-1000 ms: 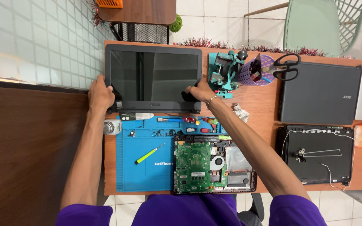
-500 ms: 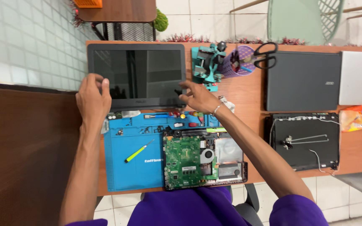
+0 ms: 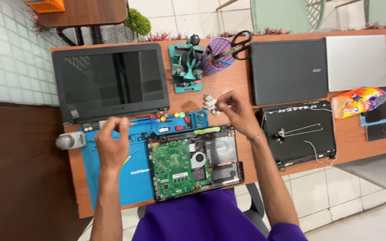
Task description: The person unscrews internal components and disconnects cables from a laptop chassis using a screwdriver and by hand, eventually lifting the screen panel away.
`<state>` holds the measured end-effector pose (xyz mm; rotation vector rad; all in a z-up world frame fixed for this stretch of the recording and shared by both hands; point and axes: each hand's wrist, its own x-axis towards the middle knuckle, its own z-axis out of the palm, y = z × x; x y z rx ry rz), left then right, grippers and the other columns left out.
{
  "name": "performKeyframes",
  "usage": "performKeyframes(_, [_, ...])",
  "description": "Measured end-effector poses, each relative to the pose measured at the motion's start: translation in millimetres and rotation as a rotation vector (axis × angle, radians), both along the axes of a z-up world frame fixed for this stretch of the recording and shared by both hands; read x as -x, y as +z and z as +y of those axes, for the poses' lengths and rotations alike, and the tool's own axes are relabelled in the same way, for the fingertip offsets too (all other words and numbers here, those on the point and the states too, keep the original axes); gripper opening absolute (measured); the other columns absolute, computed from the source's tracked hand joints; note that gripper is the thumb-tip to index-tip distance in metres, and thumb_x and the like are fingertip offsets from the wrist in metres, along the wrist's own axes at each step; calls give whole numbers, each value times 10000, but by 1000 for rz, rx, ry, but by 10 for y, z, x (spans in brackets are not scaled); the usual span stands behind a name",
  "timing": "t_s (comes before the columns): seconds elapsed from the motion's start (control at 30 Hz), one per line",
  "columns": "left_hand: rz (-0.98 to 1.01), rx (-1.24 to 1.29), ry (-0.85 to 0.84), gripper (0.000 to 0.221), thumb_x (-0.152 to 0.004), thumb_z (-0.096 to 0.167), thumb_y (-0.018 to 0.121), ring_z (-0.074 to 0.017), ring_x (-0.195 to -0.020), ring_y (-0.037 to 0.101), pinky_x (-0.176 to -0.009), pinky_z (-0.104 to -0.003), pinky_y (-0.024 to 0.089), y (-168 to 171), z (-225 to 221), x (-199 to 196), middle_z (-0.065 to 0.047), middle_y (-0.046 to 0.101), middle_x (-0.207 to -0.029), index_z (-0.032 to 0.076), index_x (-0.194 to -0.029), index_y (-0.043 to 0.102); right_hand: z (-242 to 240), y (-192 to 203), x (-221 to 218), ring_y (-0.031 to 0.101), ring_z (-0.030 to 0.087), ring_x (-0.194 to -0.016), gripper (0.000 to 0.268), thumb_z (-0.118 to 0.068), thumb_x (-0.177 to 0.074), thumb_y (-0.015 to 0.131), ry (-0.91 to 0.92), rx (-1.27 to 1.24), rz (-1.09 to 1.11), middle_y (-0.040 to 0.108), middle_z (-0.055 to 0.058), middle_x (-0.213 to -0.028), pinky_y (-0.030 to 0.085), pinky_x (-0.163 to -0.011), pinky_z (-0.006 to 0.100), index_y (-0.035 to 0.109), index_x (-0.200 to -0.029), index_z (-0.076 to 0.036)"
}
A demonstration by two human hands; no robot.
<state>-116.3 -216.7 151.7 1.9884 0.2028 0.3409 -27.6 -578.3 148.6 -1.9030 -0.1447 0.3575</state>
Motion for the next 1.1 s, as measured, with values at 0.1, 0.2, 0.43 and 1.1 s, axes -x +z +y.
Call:
performKeyframes(0.1, [35, -10, 3, 198, -1025, 135, 629, -175, -747, 661, -716, -324, 523, -185, -273, 170, -97, 689, -818, -1, -886, 665, -21, -183, 59, 673, 219, -1138, 383, -48, -884, 717, -2, 226, -80, 671, 87, -1232, 588, -937, 341, 628, -1255, -85])
performKeyframes(0.2, [85, 19, -8, 192, -1010, 138, 640, -194, -718, 659, -706, -324, 522, -395, -507, 235, -104, 686, -802, -10, -890, 666, -50, -374, 28, 549, 330, -1273, 583, 10, -777, 748, 144, 395, -254, 547, 134, -1408, 524, -985, 409, 616, -1330, -114])
performKeyframes(0.43, [124, 0, -46, 181, -994, 149, 651, -200, -716, 658, -692, -328, 514, -801, -807, 410, -103, 689, -806, -10, -911, 678, -299, -1022, -47, 564, 360, -1214, 455, -27, -832, 763, 279, 534, -361, 592, 100, -1333, 491, -1034, 436, 682, -1262, -153])
performKeyframes(1.1, [-28, -311, 124, 182, -1019, 74, 634, -349, -1225, 613, -1077, -435, 472, -1486, -898, 1238, -161, 652, -1295, 23, -1192, 663, -935, -1467, 1132, 372, 310, -1519, 713, -57, -963, 631, -156, -23, -71, 352, 183, -1648, 392, -1197, 413, 294, -1591, -50])
